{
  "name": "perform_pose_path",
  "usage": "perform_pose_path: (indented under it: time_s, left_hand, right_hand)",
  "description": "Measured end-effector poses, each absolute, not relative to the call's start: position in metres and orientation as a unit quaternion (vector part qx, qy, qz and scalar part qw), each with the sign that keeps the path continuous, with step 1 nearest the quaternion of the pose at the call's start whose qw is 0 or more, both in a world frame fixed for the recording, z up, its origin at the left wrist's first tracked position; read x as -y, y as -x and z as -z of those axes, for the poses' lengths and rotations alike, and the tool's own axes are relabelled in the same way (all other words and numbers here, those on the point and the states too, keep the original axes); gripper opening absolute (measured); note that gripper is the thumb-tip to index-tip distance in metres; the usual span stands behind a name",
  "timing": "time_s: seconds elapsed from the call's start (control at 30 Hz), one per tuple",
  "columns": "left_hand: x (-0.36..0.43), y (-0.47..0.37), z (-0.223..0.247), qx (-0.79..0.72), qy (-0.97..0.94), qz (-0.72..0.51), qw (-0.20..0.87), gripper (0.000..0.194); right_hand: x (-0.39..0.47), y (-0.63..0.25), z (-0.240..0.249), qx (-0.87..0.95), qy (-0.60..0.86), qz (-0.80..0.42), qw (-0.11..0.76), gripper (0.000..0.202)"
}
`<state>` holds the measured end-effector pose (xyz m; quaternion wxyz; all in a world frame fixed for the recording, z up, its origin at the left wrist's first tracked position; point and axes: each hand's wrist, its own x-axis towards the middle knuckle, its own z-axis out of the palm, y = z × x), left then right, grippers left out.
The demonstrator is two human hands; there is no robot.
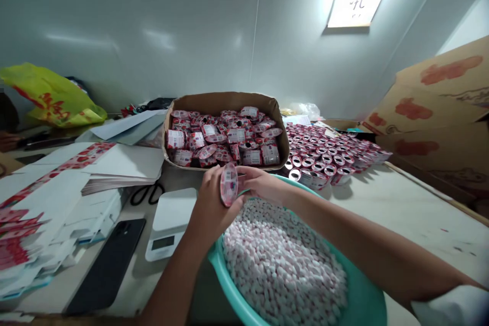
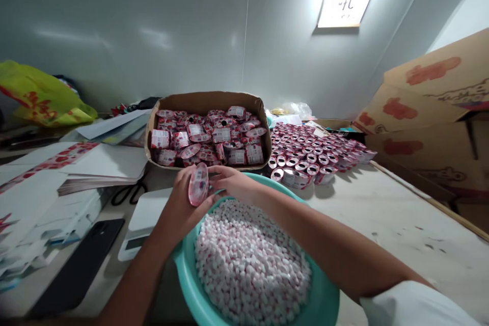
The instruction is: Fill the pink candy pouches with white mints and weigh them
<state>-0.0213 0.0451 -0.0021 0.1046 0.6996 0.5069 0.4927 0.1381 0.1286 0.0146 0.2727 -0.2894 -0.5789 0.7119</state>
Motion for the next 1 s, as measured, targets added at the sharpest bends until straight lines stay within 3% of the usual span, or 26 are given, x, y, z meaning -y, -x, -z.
perform_pose_path:
  time_s: [0.17,0.3,0.37,0.5,0.57,0.63,0.8,0.87,1.0]
  left_hand:
    - [-0.047,0.020,0.003,-0.499,-0.729,-0.460,0.091,0.052]
    - [-0.045,0.020,-0.002,-0.511,-0.708,-0.481,0.080,0.039]
    - [-0.045,0.021,-0.003,-0.531,-0.662,-0.514,0.128,0.038]
    - [-0.051,0.028,-0.001,-0.540,-0.461,-0.626,0.324,0.062]
    - [-0.055,0.030,0.001,-0.524,-0.392,-0.657,0.374,0.070]
    - [-0.058,0.031,0.002,-0.507,-0.382,-0.663,0.398,0.067]
    - [-0.056,0.028,-0.001,-0.455,-0.414,-0.635,0.467,0.060]
    - [-0.054,0.028,-0.001,-0.454,-0.417,-0.621,0.484,0.064]
    - [-0.053,0.027,0.002,-0.465,-0.467,-0.562,0.501,0.067]
  right_hand:
    - [-0.136,-0.138,-0.006,0.775,0.220,-0.542,0.237,0.038]
    - [-0.143,-0.143,-0.007,0.794,0.204,-0.526,0.228,0.037]
    - [-0.144,-0.148,-0.008,0.798,0.184,-0.531,0.220,0.042]
    - [-0.137,-0.155,-0.009,0.754,0.150,-0.576,0.280,0.071]
    - [-0.129,-0.154,-0.014,0.772,0.131,-0.539,0.312,0.093]
    - [-0.121,-0.153,-0.020,0.821,0.129,-0.450,0.327,0.101]
    - [-0.115,-0.149,-0.030,0.876,0.118,-0.262,0.388,0.059]
    - [-0.118,-0.150,-0.033,0.871,0.113,-0.268,0.396,0.047]
    - [-0.123,-0.153,-0.040,0.813,0.193,-0.398,0.378,0.040]
